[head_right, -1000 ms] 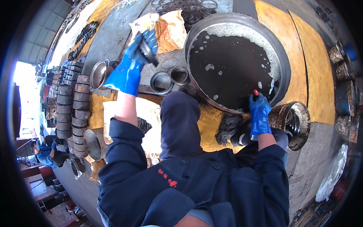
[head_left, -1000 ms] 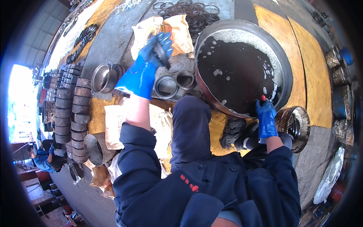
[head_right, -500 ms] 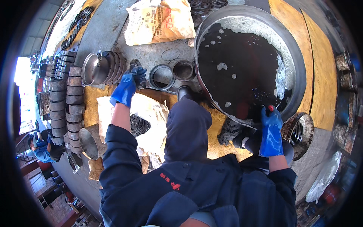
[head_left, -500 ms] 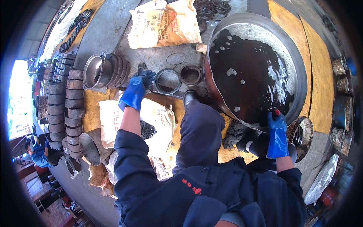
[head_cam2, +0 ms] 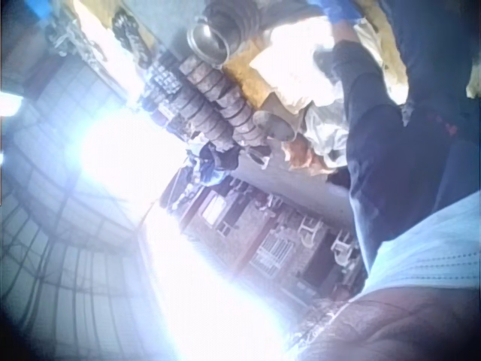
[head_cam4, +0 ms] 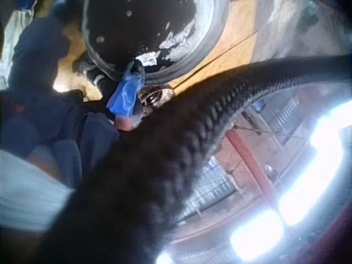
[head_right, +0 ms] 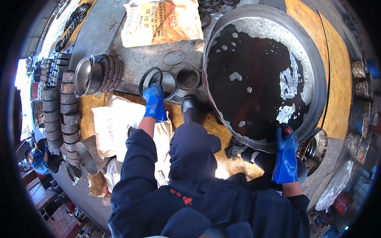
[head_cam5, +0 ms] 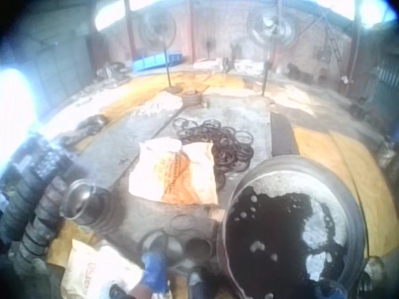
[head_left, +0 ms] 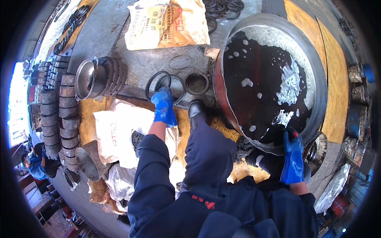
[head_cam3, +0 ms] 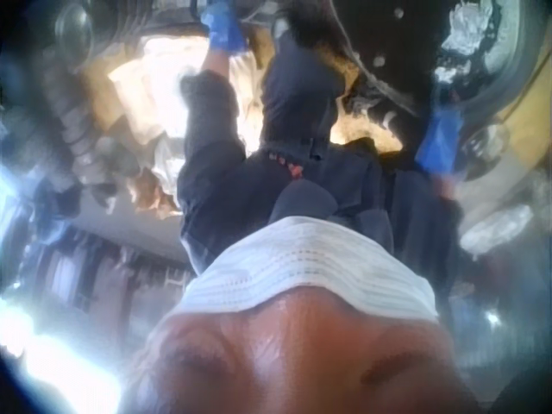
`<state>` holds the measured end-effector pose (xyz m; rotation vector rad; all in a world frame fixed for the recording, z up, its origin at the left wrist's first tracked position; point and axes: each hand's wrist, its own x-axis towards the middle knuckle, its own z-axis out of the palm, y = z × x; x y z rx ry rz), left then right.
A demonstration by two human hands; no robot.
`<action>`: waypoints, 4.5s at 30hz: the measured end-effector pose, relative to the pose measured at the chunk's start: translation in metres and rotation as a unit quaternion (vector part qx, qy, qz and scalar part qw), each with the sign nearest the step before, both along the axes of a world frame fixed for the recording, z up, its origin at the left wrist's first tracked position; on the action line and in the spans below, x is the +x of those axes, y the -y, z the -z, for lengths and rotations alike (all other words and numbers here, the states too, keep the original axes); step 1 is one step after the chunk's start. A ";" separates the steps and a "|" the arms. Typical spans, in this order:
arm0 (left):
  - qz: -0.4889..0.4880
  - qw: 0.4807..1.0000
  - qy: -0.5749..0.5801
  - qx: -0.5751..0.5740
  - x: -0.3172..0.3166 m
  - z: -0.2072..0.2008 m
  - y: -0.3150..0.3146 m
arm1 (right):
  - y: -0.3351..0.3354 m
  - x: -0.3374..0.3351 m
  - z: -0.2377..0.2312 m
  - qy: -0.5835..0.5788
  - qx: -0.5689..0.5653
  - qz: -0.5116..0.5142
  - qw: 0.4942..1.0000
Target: The person cleans various metal rings and circular machine components using a brush inside a large basin of dark liquid, then moves them to a smaller bucket.
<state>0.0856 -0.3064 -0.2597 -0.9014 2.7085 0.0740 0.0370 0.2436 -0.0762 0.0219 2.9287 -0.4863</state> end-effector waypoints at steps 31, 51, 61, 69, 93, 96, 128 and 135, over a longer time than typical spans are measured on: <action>-0.036 0.991 0.048 0.120 -0.012 -0.008 -0.043 | 0.003 0.004 0.000 -0.003 -0.002 0.037 0.999; -0.089 0.988 -0.014 0.126 -0.004 0.023 -0.053 | 0.006 0.001 -0.003 -0.001 -0.017 0.036 0.999; -0.005 0.987 -0.063 0.146 0.010 -0.005 -0.054 | 0.018 0.005 -0.017 -0.005 0.028 0.030 0.999; -0.026 0.961 -0.184 0.204 0.032 -0.076 0.051 | 0.036 0.006 -0.001 -0.082 0.008 0.049 0.995; 0.335 0.858 -0.125 0.368 -0.034 -0.189 -0.323 | -0.142 0.017 -0.131 -0.098 -0.167 0.001 0.981; 0.323 0.866 -0.140 0.355 -0.033 -0.193 -0.323 | -0.252 0.028 -0.118 -0.056 -0.118 0.149 0.980; 0.250 0.907 -0.099 0.325 -0.025 -0.199 -0.330 | -0.388 0.008 0.007 0.111 -0.146 0.283 0.942; 0.239 0.846 -0.123 0.461 -0.025 -0.209 -0.348 | -0.404 0.016 -0.074 -0.048 -0.366 0.354 0.859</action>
